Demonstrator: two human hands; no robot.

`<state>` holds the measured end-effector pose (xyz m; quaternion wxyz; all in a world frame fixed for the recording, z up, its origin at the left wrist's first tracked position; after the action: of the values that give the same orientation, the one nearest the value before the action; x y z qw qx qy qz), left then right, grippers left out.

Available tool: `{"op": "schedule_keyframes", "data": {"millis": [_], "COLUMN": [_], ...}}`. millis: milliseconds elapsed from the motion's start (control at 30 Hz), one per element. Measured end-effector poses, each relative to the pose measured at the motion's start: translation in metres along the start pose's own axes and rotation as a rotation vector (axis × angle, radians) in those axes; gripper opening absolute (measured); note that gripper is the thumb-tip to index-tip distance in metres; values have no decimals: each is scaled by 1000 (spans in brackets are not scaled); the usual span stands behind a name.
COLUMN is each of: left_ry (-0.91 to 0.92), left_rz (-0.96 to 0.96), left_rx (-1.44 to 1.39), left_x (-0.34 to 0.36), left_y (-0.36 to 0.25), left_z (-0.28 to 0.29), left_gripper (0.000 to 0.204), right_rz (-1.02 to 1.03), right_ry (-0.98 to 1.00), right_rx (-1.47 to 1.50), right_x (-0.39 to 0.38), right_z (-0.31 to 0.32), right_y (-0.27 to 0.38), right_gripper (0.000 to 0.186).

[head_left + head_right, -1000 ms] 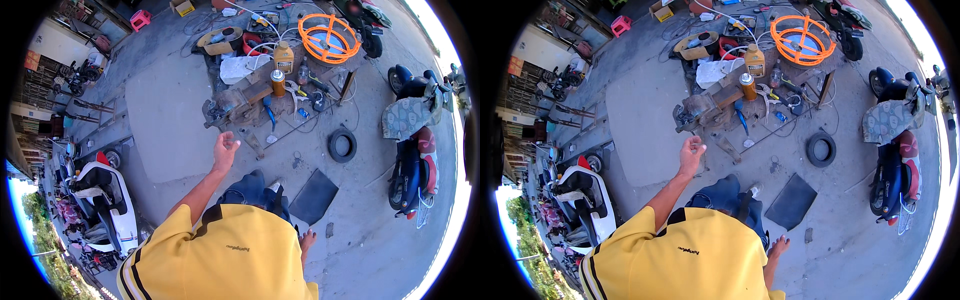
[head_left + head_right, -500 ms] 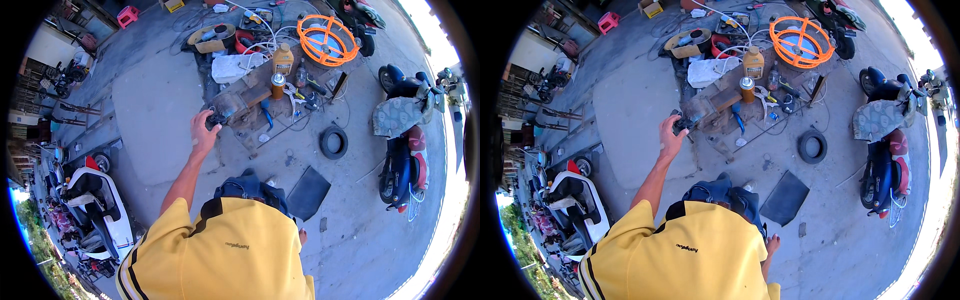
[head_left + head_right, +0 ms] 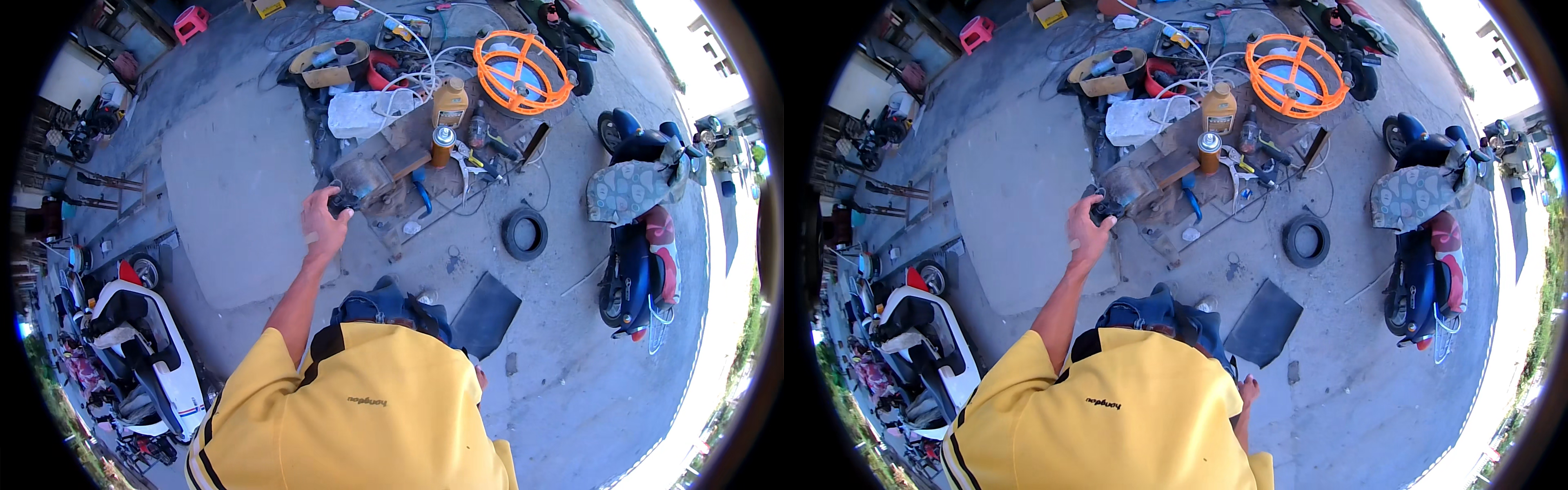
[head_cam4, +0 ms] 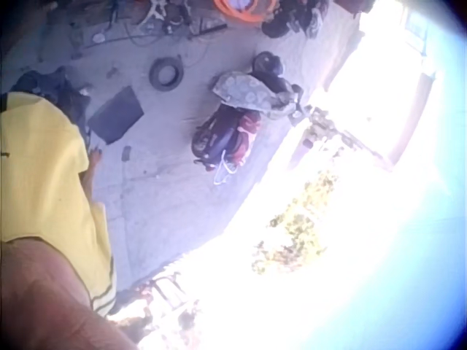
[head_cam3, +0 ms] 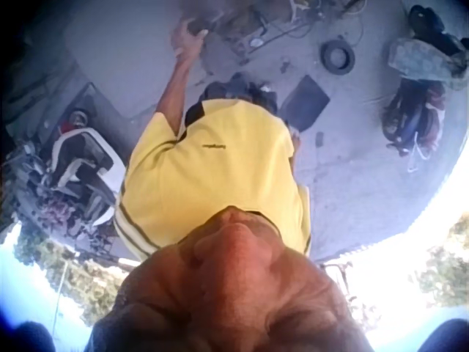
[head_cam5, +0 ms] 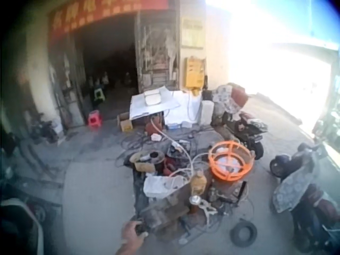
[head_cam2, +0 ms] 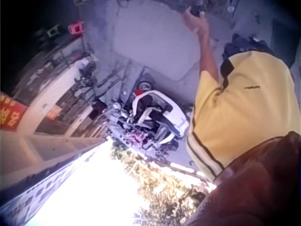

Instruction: The person works on a scooter part clamped in a bench vise, using pliers and a wrench to adjust components. They walk to a tool cart to retrieve additional tools and return to continue the repair.

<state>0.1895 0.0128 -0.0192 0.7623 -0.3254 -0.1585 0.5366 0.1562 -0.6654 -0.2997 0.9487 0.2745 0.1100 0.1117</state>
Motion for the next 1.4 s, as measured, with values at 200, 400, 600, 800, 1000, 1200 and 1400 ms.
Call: {"op": "schedule_keyframes", "data": {"millis": [200,400,600,800,1000,1200,1400], "left_ry": [16,7,36,-66,24,-21,151], "left_rz": [-41,-39,35,-42,-33,-71,-20], "left_rx": [-24,53,-84,-14,-88,-61,-60], "left_x": [4,1,6,2,4,7,12], "left_y": [13,8,16,12,20,14,6], "left_z": [-5,1,-3,-12,-4,-10,-1], "left_gripper": [58,56,54,56,56,57,54], "right_rz": [-749,-615,-684,-356,-416,-752,-939], "right_ry": [-143,-66,-31,-22,-2,-70,-362], "right_rx": [626,576,571,539,569,703,887], "right_x": [-17,3,31,-7,-8,-1,-24], "right_z": [-50,-18,29,-7,-1,31,55], "right_y": [-51,-2,83,-3,5,73,110], "right_gripper": [36,36,33,32,33,22,65]}}
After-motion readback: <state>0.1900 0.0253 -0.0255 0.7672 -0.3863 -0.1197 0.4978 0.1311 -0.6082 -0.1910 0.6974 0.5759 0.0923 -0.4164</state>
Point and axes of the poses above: each hand's wrist, its own x-axis towards the middle knuckle, its own z-axis out of the back of the hand, y = z × x, the point moved 2 cm from there along x, towards the middle knuckle, and after that the axes turned 14 degrees about z, right-handed, at the moved point
